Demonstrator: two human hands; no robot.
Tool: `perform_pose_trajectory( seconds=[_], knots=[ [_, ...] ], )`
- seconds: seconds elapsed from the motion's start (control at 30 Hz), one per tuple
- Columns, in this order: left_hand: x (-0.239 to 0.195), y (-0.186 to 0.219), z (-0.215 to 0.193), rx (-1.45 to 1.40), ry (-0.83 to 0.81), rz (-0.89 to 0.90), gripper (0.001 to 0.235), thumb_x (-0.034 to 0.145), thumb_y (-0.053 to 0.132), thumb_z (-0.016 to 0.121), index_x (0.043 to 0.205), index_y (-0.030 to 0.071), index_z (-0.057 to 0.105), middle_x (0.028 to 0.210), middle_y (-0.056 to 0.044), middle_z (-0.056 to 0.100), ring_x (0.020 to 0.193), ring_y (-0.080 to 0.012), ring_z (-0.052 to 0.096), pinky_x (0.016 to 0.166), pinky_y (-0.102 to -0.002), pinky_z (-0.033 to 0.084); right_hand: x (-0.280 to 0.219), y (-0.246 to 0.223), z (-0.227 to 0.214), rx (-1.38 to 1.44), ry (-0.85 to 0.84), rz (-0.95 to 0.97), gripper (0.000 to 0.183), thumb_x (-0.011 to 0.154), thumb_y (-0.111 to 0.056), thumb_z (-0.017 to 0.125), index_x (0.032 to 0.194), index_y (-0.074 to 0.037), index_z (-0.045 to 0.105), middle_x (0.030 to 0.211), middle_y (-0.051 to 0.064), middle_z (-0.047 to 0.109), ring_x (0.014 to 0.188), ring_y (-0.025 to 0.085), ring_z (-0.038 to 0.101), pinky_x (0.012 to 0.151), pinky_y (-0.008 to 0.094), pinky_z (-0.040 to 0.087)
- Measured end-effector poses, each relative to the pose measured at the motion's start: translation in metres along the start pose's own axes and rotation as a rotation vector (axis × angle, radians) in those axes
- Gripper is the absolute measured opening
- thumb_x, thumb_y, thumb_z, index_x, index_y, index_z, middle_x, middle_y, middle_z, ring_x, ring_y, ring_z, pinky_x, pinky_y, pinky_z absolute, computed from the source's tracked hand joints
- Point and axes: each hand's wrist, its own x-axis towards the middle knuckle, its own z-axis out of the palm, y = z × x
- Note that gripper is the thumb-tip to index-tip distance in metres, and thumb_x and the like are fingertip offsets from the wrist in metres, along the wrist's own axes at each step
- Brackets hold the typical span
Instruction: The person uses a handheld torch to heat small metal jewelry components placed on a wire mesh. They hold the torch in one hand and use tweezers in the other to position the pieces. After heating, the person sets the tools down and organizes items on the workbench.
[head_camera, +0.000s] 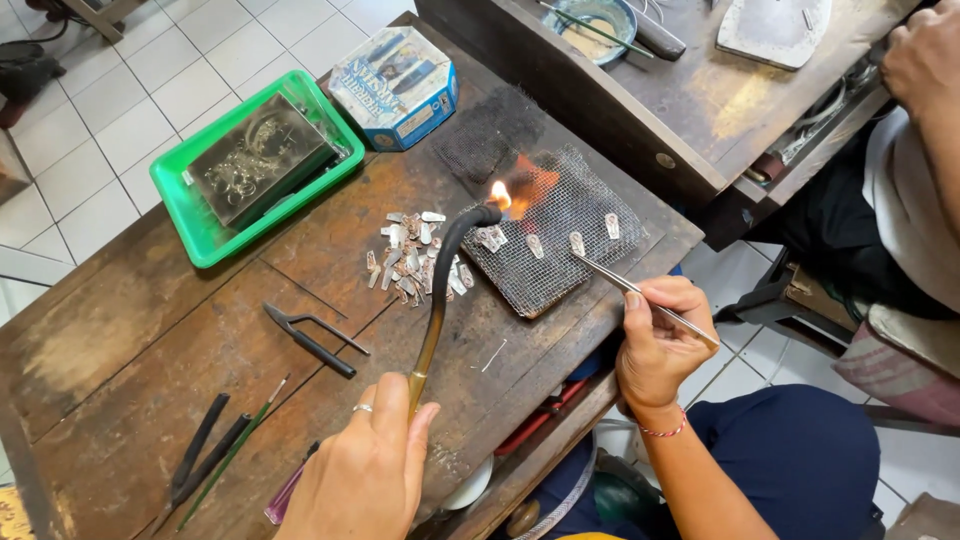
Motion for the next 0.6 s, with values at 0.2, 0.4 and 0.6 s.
perform_pose_trajectory(
  seconds=[0.2,0.4,0.6],
  knots=[
    [0.000,0.005,-0.001,-0.068,-0.145,0.017,0.031,0.104,0.049,0.051,0.108,0.019,0.046,0.093,-0.002,0.062,0.049,-0.0362,0.069,0.037,-0.046,0.055,-0.002,-0.002,-0.003,-0.031,0.018,-0.012,0.012,0.094,0.001,0.071,0.095,-0.003,0.060,0.091,0.013,0.063,0.085,0.020,0.061,0.077,0.029,0.052],
    [-0.002,0.002,-0.004,0.033,-0.004,-0.054,0.033,0.103,0.052,0.054,0.104,0.020,0.046,0.062,-0.005,0.056,0.047,-0.0410,0.063,0.041,-0.052,0.050,0.000,0.000,-0.003,0.058,0.060,0.046,0.013,0.094,0.003,0.070,0.094,-0.006,0.060,0.090,0.011,0.062,0.084,0.018,0.062,0.074,0.026,0.052],
    [-0.002,0.014,-0.033,0.013,-0.068,0.104,0.030,0.106,0.042,0.057,0.105,0.014,0.045,0.082,-0.004,0.058,0.049,-0.0343,0.068,0.035,-0.044,0.053,0.005,-0.003,0.000,0.009,0.039,-0.027,0.016,0.097,-0.004,0.072,0.099,-0.006,0.056,0.091,0.013,0.060,0.084,0.020,0.057,0.077,0.030,0.047]
  ],
)
